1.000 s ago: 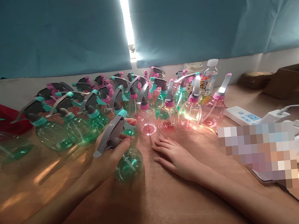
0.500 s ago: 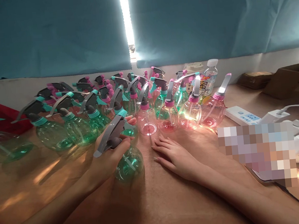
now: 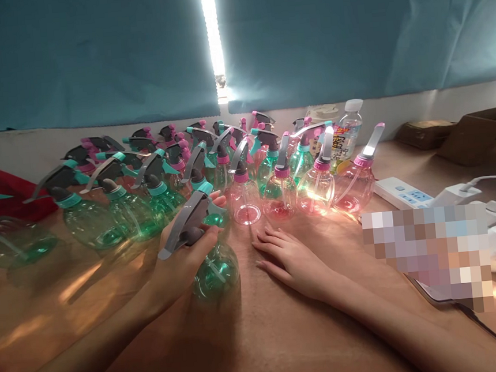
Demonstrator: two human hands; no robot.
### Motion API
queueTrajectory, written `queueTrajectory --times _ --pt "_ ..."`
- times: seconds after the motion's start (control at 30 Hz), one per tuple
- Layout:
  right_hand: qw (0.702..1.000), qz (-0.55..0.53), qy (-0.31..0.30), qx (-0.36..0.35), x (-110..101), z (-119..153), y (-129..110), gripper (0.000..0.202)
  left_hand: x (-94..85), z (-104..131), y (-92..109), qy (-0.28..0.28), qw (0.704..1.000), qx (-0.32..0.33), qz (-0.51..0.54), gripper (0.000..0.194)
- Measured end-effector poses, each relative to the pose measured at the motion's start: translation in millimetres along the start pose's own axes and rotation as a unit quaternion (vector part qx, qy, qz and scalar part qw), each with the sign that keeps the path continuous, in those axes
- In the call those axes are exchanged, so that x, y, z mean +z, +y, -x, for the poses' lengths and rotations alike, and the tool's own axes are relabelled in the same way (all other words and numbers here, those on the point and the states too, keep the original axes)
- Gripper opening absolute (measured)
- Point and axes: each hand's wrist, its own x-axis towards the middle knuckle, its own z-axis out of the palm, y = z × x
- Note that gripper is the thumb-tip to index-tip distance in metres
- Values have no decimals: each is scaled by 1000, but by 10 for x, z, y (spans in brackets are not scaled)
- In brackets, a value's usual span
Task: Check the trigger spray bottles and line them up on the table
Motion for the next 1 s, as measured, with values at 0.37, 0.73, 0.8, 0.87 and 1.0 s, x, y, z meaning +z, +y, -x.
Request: queueTrajectory --times 0.37,0.73,0.8,0.87,1.0 --pt "1000 19 -8 6 4 -11 -1 43 22 17 -15 32 999 15 -18 33" --pt "999 33 -3 -6 -11 -28 -24 42 -40 130 -148 14 992 -18 -125 45" --pt "999 36 -4 -7 0 -29 -14 43 -67 177 -143 7 990 -14 -138 49" --pt "999 38 -4 -9 14 -29 -4 43 -94 229 -124 -6 990 -23 -142 54" --pt "999 42 -2 -14 25 -26 -5 42 -149 334 -121 -25 987 -79 -140 61"
